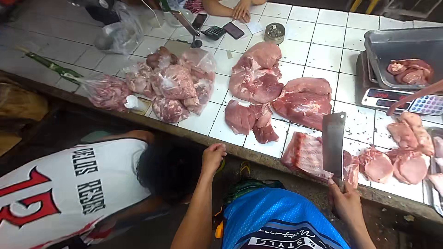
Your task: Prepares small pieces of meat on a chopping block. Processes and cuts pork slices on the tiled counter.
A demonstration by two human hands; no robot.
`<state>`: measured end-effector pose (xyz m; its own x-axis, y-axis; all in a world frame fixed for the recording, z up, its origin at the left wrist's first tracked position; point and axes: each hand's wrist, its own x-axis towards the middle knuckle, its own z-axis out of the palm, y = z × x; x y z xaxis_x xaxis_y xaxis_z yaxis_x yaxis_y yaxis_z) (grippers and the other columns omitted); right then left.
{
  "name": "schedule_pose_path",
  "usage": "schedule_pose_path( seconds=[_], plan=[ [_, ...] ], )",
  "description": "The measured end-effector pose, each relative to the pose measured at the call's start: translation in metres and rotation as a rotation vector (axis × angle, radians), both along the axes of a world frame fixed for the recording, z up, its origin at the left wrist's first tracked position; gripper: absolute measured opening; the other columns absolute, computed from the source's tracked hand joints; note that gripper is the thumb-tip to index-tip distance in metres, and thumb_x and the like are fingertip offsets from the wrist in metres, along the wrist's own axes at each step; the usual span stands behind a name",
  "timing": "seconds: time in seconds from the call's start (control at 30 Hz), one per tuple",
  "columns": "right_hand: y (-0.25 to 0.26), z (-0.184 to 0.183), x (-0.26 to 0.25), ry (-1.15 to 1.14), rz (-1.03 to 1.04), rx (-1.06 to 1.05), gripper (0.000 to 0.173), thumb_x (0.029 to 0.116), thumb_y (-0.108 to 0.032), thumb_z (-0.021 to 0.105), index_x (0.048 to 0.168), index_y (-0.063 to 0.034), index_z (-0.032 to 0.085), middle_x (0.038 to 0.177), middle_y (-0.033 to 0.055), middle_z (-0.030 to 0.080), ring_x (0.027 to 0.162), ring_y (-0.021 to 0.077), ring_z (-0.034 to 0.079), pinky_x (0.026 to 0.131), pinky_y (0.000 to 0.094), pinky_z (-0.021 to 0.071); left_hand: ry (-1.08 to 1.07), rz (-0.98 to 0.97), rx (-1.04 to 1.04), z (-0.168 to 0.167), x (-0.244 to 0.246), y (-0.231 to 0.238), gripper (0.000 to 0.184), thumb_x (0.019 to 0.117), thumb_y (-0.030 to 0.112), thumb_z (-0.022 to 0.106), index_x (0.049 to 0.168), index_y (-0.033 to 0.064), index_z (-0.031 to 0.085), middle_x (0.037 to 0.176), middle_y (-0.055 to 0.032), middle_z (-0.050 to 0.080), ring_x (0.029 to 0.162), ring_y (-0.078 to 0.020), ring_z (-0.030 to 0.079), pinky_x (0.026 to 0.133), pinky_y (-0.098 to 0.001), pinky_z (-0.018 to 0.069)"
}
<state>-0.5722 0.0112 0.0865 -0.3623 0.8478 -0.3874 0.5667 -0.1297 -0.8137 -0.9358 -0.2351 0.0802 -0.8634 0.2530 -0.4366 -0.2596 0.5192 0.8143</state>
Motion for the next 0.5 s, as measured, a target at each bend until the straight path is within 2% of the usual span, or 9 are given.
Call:
schedule_pose_path(
  seconds=[0.1, 0.17, 0.27, 0.33, 0.4, 0.43, 0.5],
  plan=[
    [-0.008, -0.007, -0.011, -0.133, -0.019, 0.027, 0.036, 0.1043, -0.036, 0.06, 0.117, -0.0025, 0.061, 0.061, 0.0062, 0.055, 0.044, 0.0176, 0.052, 0.045, 0.0391, 0.0499, 0.153, -0.208, -0.12, -0.003, -0.031, 0.037, 0.03, 0.1049, 0.027, 0.06, 0.122, 0.003, 0.068, 0.109, -0.0165, 0.072, 0.095, -0.0284, 0.07, 0.087, -0.0513, 0.057],
    [-0.012, -0.011, -0.02, -0.193, -0.041, 0.042, 0.035, 0.1041, -0.036, 0.061, 0.116, -0.0031, 0.061, 0.062, 0.007, 0.054, 0.046, 0.0185, 0.052, 0.046, 0.0411, 0.0491, 0.301, -0.37, -0.217, -0.002, -0.049, 0.076, 0.035, 0.1033, 0.03, 0.062, 0.125, 0.0026, 0.067, 0.118, -0.0199, 0.069, 0.109, -0.0353, 0.067, 0.096, -0.0588, 0.0532],
    [-0.013, -0.008, -0.034, -0.243, -0.101, 0.018, 0.035, 0.105, -0.036, 0.059, 0.119, -0.0044, 0.059, 0.064, 0.0077, 0.055, 0.046, 0.0185, 0.053, 0.046, 0.0409, 0.0497, 0.481, -0.628, -0.242, -0.009, -0.075, 0.148, 0.045, 0.0977, 0.035, 0.066, 0.128, 0.0012, 0.067, 0.133, -0.0221, 0.062, 0.127, -0.0389, 0.058, 0.109, -0.0592, 0.0457],
    [-0.014, -0.003, -0.043, -0.289, -0.137, 0.002, 0.036, 0.1057, -0.037, 0.058, 0.122, -0.0044, 0.059, 0.066, 0.0091, 0.055, 0.048, 0.0196, 0.053, 0.049, 0.0428, 0.0493, 0.548, -0.777, -0.331, -0.016, -0.082, 0.194, 0.055, 0.0942, 0.047, 0.065, 0.126, 0.0023, 0.069, 0.139, -0.0213, 0.059, 0.135, -0.0403, 0.051, 0.112, -0.0612, 0.0393],
    [-0.019, -0.001, -0.048, -0.314, -0.177, -0.014, 0.038, 0.1058, -0.038, 0.058, 0.126, -0.0054, 0.058, 0.066, 0.0097, 0.055, 0.048, 0.0208, 0.052, 0.048, 0.0439, 0.0493, 0.56, -0.939, -0.409, -0.026, -0.071, 0.227, 0.058, 0.0926, 0.052, 0.065, 0.114, -0.0011, 0.072, 0.138, -0.0246, 0.058, 0.137, -0.0459, 0.045, 0.113, -0.0657, 0.0343],
    [-0.021, 0.0, -0.051, -0.329, -0.19, -0.01, 0.039, 0.1054, -0.039, 0.058, 0.126, -0.0058, 0.058, 0.067, 0.0101, 0.056, 0.049, 0.0214, 0.053, 0.049, 0.0445, 0.0493, 0.573, -1.018, -0.415, -0.031, -0.062, 0.235, 0.056, 0.0941, 0.05, 0.064, 0.113, -0.0028, 0.071, 0.136, -0.0261, 0.059, 0.135, -0.0467, 0.047, 0.113, -0.0646, 0.0346],
    [-0.026, -0.002, -0.057, -0.356, -0.21, 0.019, 0.043, 0.1046, -0.04, 0.059, 0.129, -0.0054, 0.057, 0.069, 0.0119, 0.057, 0.052, 0.0236, 0.054, 0.052, 0.0479, 0.0494, 0.631, -1.105, -0.408, -0.039, -0.051, 0.24, 0.054, 0.0955, 0.044, 0.064, 0.122, -0.0038, 0.067, 0.133, -0.0241, 0.061, 0.129, -0.043, 0.053, 0.111, -0.0599, 0.0379]
  ],
)
